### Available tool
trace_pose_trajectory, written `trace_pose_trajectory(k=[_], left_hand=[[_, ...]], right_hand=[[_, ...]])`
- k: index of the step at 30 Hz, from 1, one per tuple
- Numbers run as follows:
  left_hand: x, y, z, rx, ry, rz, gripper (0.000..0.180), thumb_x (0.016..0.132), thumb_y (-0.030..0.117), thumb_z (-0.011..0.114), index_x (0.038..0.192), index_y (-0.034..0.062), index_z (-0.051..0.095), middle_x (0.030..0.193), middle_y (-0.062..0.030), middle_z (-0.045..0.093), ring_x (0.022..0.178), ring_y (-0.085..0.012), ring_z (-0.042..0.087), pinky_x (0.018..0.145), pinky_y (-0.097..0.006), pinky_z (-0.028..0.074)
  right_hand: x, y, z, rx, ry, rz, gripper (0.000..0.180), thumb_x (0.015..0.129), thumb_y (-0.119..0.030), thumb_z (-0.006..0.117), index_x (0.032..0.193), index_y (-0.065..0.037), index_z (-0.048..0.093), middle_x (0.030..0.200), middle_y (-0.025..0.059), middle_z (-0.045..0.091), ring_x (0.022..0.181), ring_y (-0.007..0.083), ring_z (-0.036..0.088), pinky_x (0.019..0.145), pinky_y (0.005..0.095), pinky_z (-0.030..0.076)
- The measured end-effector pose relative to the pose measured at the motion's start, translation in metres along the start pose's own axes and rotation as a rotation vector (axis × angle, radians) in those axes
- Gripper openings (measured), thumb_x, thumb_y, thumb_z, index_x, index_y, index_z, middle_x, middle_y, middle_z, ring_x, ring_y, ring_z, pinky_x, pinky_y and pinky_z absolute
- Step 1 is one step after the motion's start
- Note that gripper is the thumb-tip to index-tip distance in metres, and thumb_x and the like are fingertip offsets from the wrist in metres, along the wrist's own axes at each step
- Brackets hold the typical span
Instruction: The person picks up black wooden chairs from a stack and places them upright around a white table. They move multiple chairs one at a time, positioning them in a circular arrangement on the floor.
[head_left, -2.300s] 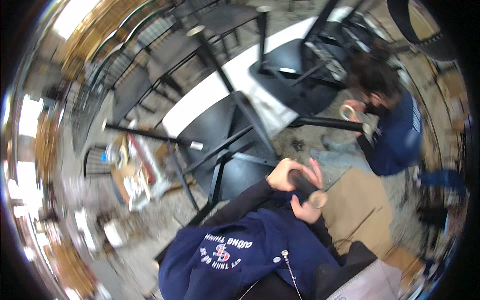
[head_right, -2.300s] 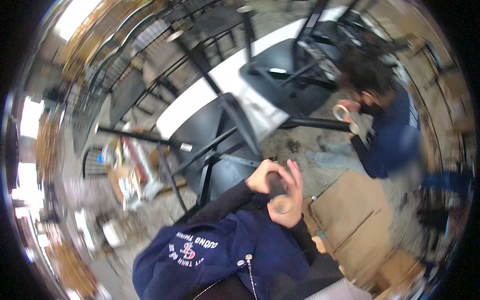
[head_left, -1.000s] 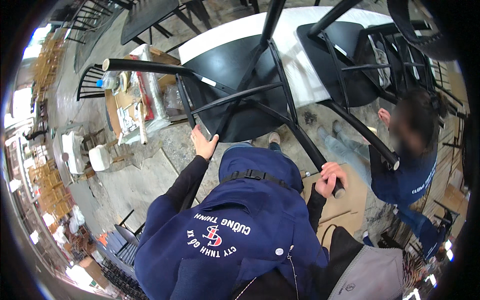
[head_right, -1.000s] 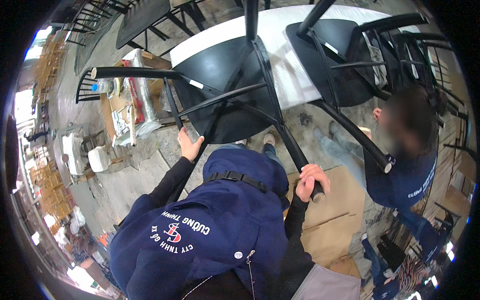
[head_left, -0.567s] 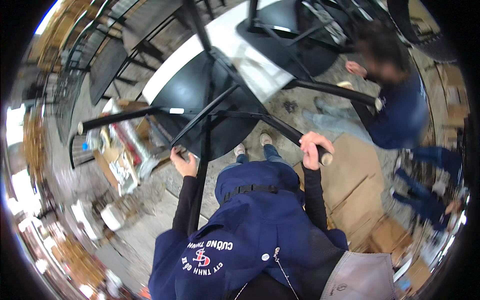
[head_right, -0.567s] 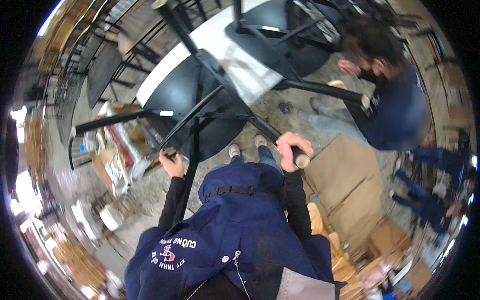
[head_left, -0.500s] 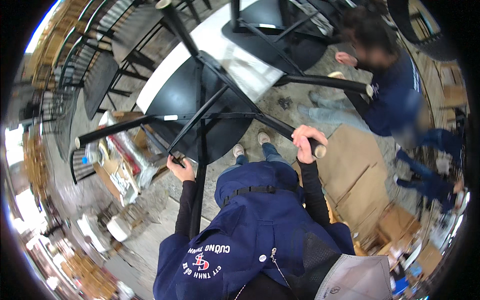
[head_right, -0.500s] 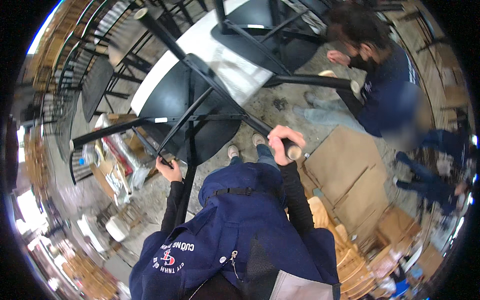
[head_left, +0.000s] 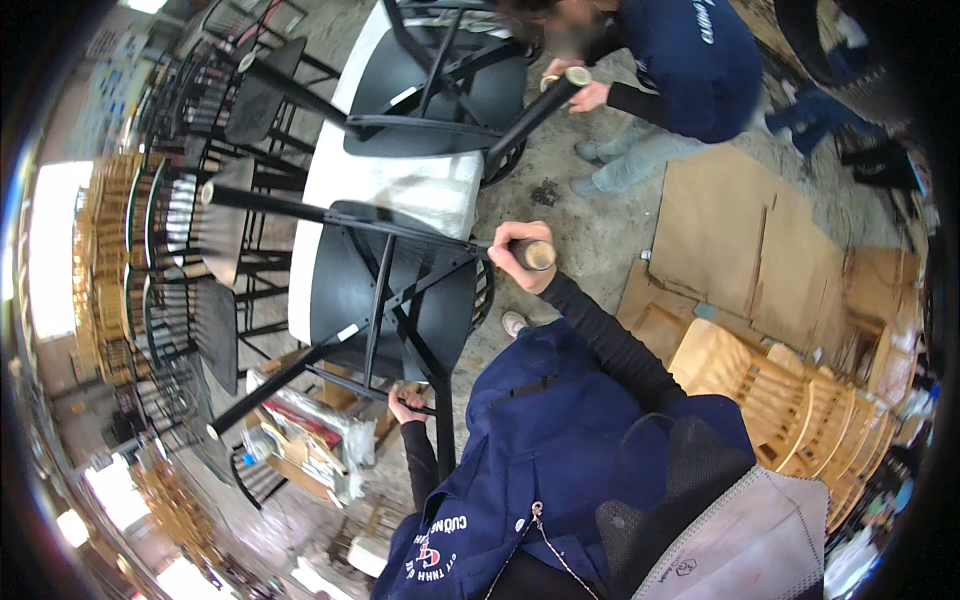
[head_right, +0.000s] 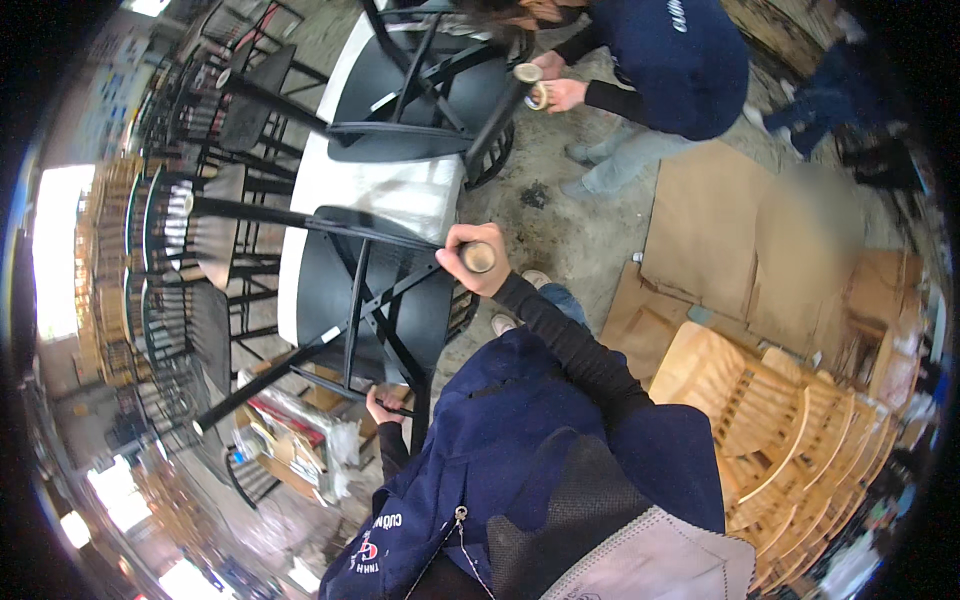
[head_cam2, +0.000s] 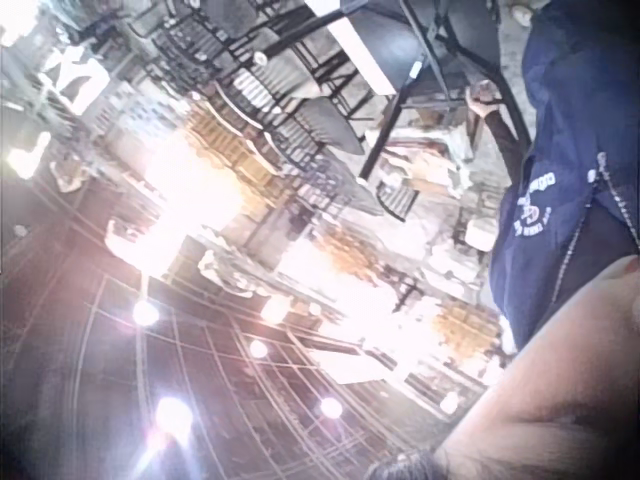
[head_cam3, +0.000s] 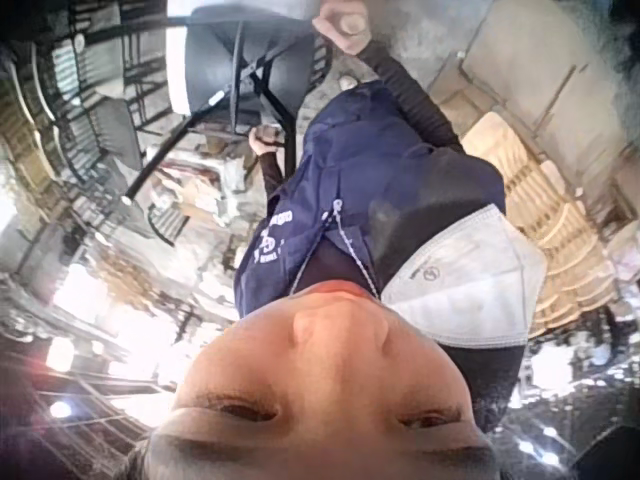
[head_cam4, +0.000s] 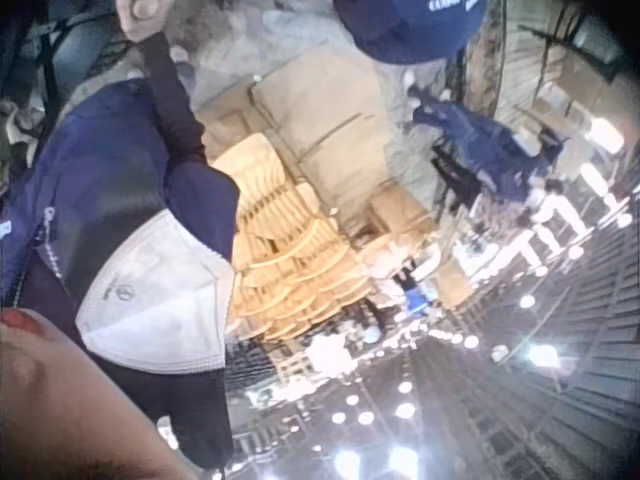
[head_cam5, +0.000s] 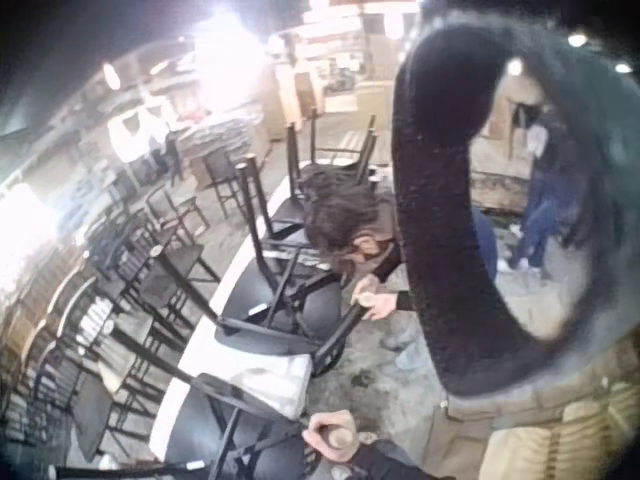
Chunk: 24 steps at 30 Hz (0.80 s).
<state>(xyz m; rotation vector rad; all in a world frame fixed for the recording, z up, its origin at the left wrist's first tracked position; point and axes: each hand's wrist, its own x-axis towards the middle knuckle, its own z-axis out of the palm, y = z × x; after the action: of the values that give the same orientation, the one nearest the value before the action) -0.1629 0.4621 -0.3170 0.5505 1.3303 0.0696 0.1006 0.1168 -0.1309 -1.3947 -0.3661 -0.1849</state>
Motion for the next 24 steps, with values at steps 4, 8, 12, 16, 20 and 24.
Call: trace_pose_trajectory(k=[4, 8, 12, 16, 20, 24], left_hand=[[-0.014, -0.003, 0.002, 0.222, -0.027, 0.074, 0.042, 0.076, 0.029, 0.047, 0.045, 0.019, 0.02, 0.037, 0.0044, 0.021, 0.028, -0.0102, 0.02, 0.03, -0.025, 0.014], [-0.044, -0.025, -0.002, 0.261, 0.039, -0.073, 0.039, 0.074, 0.027, 0.045, 0.046, 0.0191, 0.02, 0.04, 0.0044, 0.018, 0.033, -0.0104, 0.018, 0.034, -0.025, 0.017], [-0.057, -0.026, 0.004, 0.296, -0.036, -0.109, 0.039, 0.074, 0.024, 0.046, 0.046, 0.0193, 0.019, 0.041, 0.0045, 0.015, 0.033, -0.0113, 0.016, 0.035, -0.026, 0.016], [-0.044, -0.015, 0.02, 0.265, 0.059, -0.162, 0.042, 0.076, 0.023, 0.045, 0.046, 0.0194, 0.016, 0.04, 0.0047, 0.013, 0.032, -0.0113, 0.013, 0.035, -0.026, 0.015], [-0.024, -0.021, 0.04, 0.178, -0.162, -0.187, 0.043, 0.078, 0.021, 0.046, 0.046, 0.0198, 0.017, 0.039, 0.0048, 0.013, 0.03, -0.0116, 0.014, 0.034, -0.028, 0.013], [-0.016, -0.022, 0.05, 0.17, -0.086, -0.106, 0.043, 0.077, 0.021, 0.047, 0.045, 0.0198, 0.018, 0.038, 0.0046, 0.014, 0.029, -0.0123, 0.014, 0.034, -0.029, 0.013]], right_hand=[[-0.006, -0.027, -0.004, -0.022, -0.003, 0.085, 0.019, 0.068, -0.007, 0.061, 0.056, -0.002, 0.047, 0.047, 0.0057, 0.043, 0.043, 0.0127, 0.044, 0.043, 0.0262, 0.033], [-0.025, -0.057, -0.025, -0.027, 0.014, 0.077, 0.02, 0.069, -0.003, 0.059, 0.054, -0.003, 0.045, 0.046, 0.0048, 0.041, 0.041, 0.0134, 0.044, 0.042, 0.0262, 0.031], [-0.029, -0.063, -0.032, -0.01, 0.041, 0.083, 0.02, 0.068, 0.0, 0.057, 0.053, -0.002, 0.043, 0.046, 0.0052, 0.041, 0.041, 0.0121, 0.042, 0.042, 0.0255, 0.029], [-0.002, -0.044, -0.023, -0.005, 0.036, 0.069, 0.018, 0.07, -0.002, 0.056, 0.056, -0.001, 0.045, 0.048, 0.0021, 0.044, 0.044, 0.0085, 0.042, 0.042, 0.0247, 0.028], [0.032, -0.013, -0.02, 0.186, 0.041, 0.126, 0.016, 0.074, -0.003, 0.053, 0.06, -0.002, 0.046, 0.053, 0.0014, 0.048, 0.048, 0.0069, 0.044, 0.045, 0.0215, 0.034], [0.045, 0.016, -0.018, 0.28, 0.027, 0.031, 0.015, 0.077, -0.005, 0.052, 0.064, -0.002, 0.046, 0.056, 0.0041, 0.047, 0.046, 0.0085, 0.043, 0.046, 0.023, 0.038]])
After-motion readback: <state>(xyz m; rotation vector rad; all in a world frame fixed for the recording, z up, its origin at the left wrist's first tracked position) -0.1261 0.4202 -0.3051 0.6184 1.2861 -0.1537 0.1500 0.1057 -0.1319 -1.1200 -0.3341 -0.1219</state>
